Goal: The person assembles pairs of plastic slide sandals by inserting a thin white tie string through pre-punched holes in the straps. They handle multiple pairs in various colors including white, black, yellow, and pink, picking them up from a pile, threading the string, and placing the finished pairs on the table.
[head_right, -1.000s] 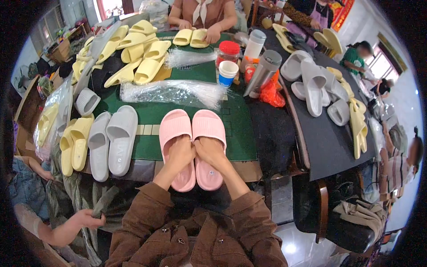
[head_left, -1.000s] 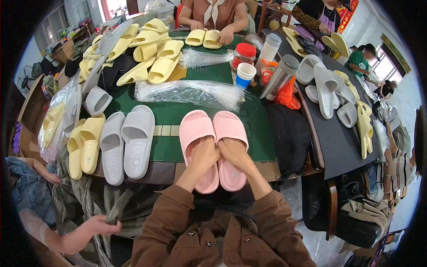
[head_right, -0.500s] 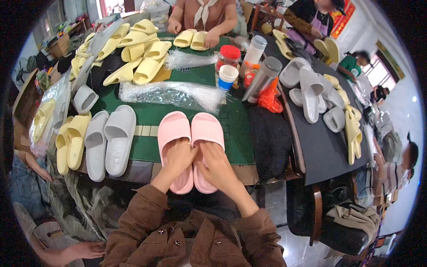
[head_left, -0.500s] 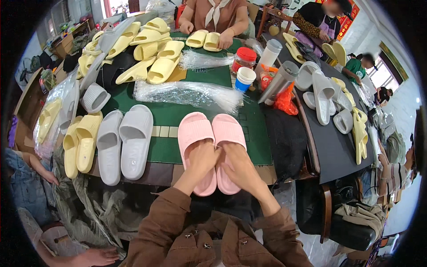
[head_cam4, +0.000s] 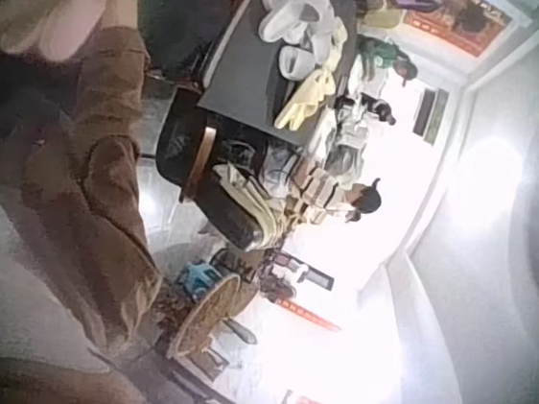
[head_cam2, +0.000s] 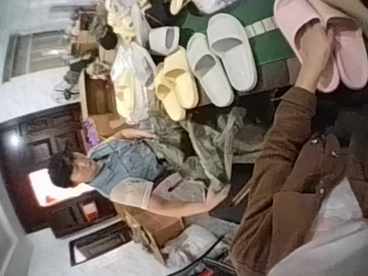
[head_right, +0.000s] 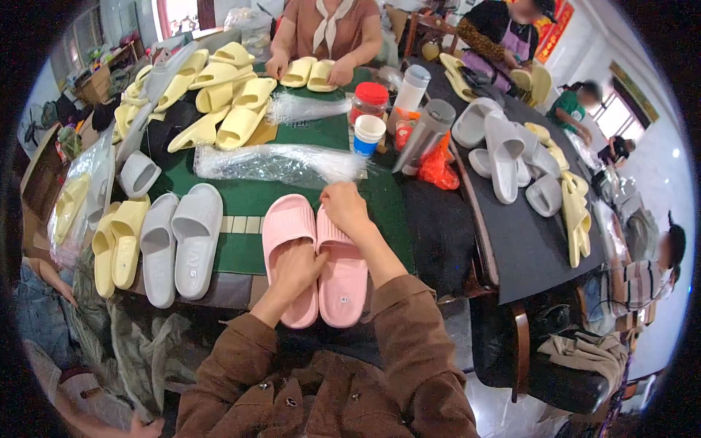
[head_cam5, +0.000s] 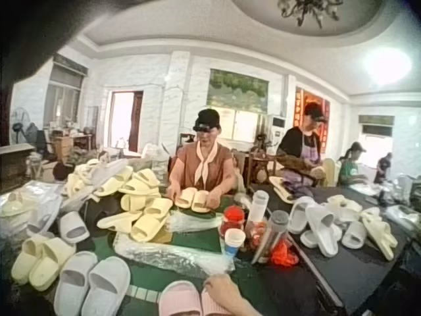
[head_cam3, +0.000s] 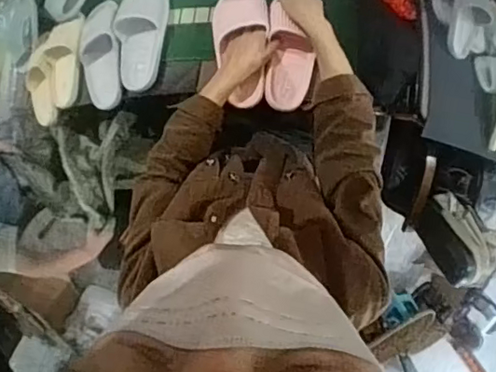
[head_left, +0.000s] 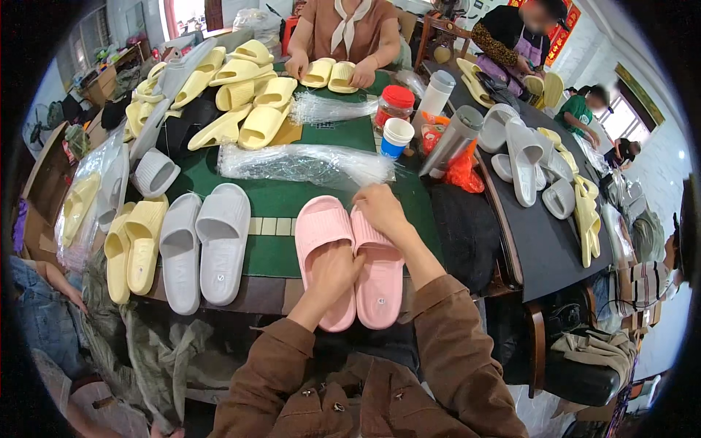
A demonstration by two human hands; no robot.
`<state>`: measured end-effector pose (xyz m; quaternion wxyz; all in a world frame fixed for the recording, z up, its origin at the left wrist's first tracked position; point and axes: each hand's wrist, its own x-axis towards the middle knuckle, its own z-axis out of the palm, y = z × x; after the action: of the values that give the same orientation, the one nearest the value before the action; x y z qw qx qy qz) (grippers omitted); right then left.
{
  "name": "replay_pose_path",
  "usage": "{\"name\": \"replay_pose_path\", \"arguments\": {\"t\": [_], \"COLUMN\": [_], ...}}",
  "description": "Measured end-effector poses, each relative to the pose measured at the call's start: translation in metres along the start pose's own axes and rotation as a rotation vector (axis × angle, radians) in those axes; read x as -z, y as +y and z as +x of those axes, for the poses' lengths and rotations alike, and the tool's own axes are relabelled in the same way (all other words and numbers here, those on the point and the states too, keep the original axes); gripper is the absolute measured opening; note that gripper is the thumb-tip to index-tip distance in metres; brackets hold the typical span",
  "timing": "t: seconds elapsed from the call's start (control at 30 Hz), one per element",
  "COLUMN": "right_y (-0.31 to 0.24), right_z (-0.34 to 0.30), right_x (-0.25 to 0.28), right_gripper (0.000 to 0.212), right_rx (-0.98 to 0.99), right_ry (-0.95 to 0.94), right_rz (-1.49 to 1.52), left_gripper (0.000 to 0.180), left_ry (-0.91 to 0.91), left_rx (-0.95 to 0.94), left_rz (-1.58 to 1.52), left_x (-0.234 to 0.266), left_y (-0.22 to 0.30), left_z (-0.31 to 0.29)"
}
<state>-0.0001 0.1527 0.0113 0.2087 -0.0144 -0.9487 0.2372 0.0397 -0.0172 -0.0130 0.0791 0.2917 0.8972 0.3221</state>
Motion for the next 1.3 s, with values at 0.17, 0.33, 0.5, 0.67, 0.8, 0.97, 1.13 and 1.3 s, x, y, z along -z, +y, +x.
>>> {"name": "replay_pose_path", "arguments": {"t": [0.17, 0.33, 0.5, 0.67, 0.8, 0.97, 1.13, 1.3], "right_y": [-0.010, -0.015, -0.023, -0.017, -0.019, -0.019, -0.021, -0.008], "right_z": [0.004, 0.009, 0.007, 0.002, 0.003, 0.002, -0.002, -0.007], "right_x": [-0.011, -0.014, -0.016, -0.008, -0.007, -0.006, -0.019, -0.018], "right_gripper": [0.017, 0.017, 0.017, 0.021, 0.019, 0.017, 0.016, 0.018], "right_rx": [-0.084, -0.089, -0.024, -0.181, -0.144, -0.107, -0.171, -0.204], "right_ry": [-0.019, -0.063, -0.096, -0.109, -0.046, -0.047, 0.074, 0.161], "right_rz": [0.360, 0.291, 0.414, 0.539, 0.566, 0.695, 0.759, 0.749], "left_gripper": [0.041, 0.042, 0.043, 0.041, 0.025, 0.013, 0.016, 0.015], "left_ry": [0.088, -0.023, 0.023, 0.188, 0.429, 0.520, 0.247, 0.151], "left_rx": [-0.032, 0.040, -0.022, -0.148, -0.325, -0.261, -0.130, -0.047], "left_rz": [0.009, -0.011, -0.005, -0.002, 0.004, -0.184, -0.461, -0.610], "left_x": [-0.006, -0.003, -0.002, 0.013, 0.047, 0.073, 0.047, 0.036], "left_y": [-0.006, -0.002, -0.004, -0.001, 0.018, 0.008, -0.022, -0.019], "left_z": [-0.002, -0.001, -0.001, -0.007, -0.036, 0.015, 0.079, 0.087]}}
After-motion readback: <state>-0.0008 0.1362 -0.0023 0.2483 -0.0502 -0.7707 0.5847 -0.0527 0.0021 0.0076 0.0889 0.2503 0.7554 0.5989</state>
